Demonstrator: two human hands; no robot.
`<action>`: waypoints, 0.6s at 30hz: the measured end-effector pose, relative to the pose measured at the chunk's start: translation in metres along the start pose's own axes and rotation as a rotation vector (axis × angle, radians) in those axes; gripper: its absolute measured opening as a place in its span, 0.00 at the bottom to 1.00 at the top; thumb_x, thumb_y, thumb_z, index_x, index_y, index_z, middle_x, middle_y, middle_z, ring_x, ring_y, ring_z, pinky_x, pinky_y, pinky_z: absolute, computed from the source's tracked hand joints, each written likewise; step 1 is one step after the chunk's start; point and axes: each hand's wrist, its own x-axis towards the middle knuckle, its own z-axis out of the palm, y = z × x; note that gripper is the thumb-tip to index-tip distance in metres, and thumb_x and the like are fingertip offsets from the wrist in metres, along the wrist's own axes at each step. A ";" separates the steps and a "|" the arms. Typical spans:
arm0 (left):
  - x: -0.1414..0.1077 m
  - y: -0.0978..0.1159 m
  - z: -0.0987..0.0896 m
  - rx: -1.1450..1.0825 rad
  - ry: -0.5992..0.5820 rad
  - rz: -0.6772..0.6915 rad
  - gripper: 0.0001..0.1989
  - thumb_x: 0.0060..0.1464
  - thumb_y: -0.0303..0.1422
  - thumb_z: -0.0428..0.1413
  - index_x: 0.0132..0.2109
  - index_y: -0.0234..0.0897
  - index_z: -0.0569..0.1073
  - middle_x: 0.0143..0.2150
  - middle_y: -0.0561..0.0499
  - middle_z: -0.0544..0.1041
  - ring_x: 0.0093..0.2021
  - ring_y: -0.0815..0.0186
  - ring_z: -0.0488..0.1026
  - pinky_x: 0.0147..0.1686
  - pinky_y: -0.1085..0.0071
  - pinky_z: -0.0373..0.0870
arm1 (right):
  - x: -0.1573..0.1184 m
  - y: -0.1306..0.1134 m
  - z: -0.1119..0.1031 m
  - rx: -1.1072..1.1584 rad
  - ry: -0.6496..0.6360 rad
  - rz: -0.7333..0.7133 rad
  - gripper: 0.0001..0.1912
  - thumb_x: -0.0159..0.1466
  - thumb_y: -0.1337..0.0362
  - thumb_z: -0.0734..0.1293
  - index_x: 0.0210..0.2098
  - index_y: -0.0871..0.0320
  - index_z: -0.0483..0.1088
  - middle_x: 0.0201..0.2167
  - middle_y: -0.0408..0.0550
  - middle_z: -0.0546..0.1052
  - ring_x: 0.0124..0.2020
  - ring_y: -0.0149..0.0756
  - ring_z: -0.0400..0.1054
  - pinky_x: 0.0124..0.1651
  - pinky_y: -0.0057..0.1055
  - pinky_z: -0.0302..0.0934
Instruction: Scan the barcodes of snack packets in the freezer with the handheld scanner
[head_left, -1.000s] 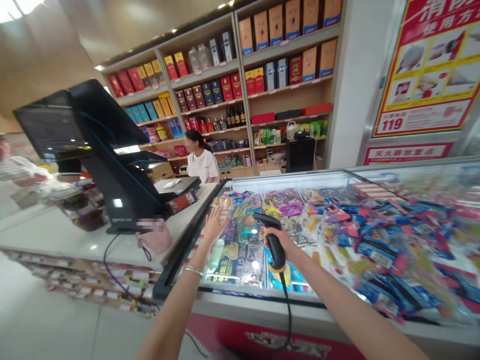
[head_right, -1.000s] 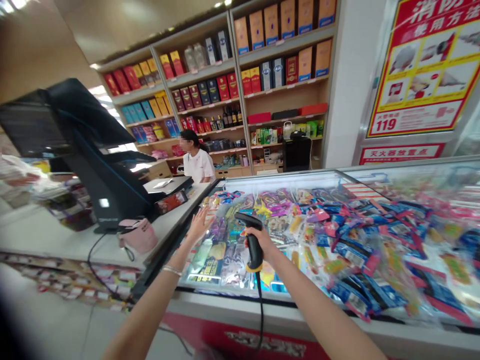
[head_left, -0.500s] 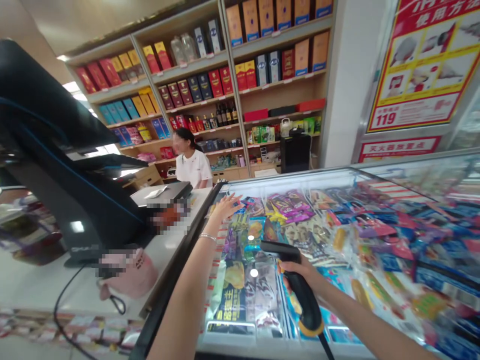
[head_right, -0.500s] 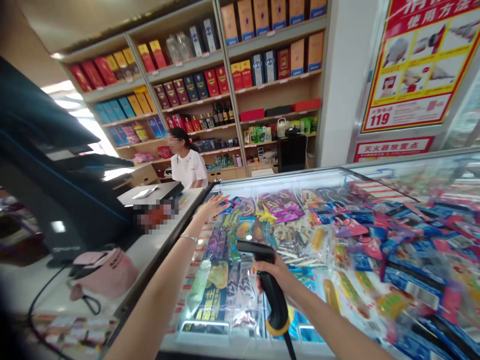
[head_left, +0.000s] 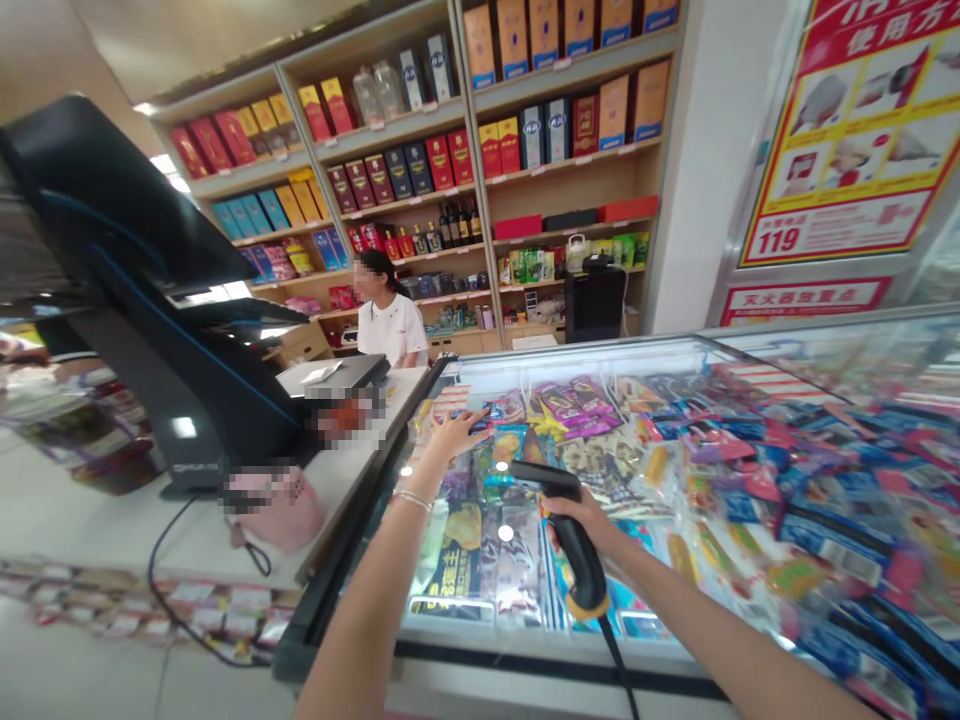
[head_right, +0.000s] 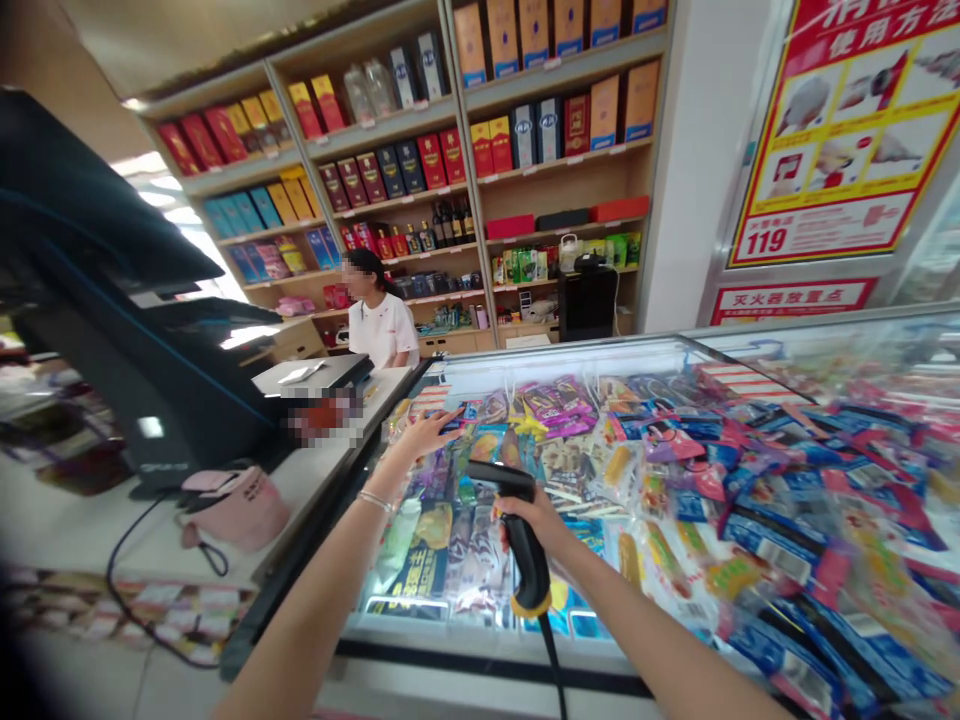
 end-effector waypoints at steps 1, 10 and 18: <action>-0.014 0.003 -0.001 -0.003 0.006 -0.007 0.31 0.54 0.56 0.46 0.64 0.60 0.58 0.61 0.51 0.68 0.64 0.42 0.56 0.59 0.40 0.50 | -0.001 0.000 0.000 -0.003 0.003 0.005 0.14 0.46 0.56 0.72 0.25 0.59 0.68 0.13 0.42 0.71 0.13 0.30 0.64 0.18 0.26 0.59; -0.068 -0.012 -0.030 0.035 0.177 -0.083 0.26 0.59 0.53 0.40 0.56 0.53 0.70 0.54 0.49 0.74 0.55 0.53 0.69 0.64 0.43 0.40 | -0.006 -0.004 0.004 -0.001 -0.030 -0.004 0.13 0.46 0.58 0.72 0.25 0.60 0.68 0.13 0.43 0.72 0.13 0.30 0.65 0.19 0.26 0.61; 0.010 -0.062 -0.025 0.053 -0.006 -0.224 0.27 0.57 0.52 0.46 0.61 0.51 0.65 0.67 0.43 0.59 0.64 0.40 0.55 0.55 0.35 0.52 | 0.007 0.007 0.001 0.054 -0.058 -0.050 0.15 0.44 0.59 0.73 0.26 0.61 0.69 0.18 0.44 0.74 0.13 0.32 0.65 0.16 0.28 0.60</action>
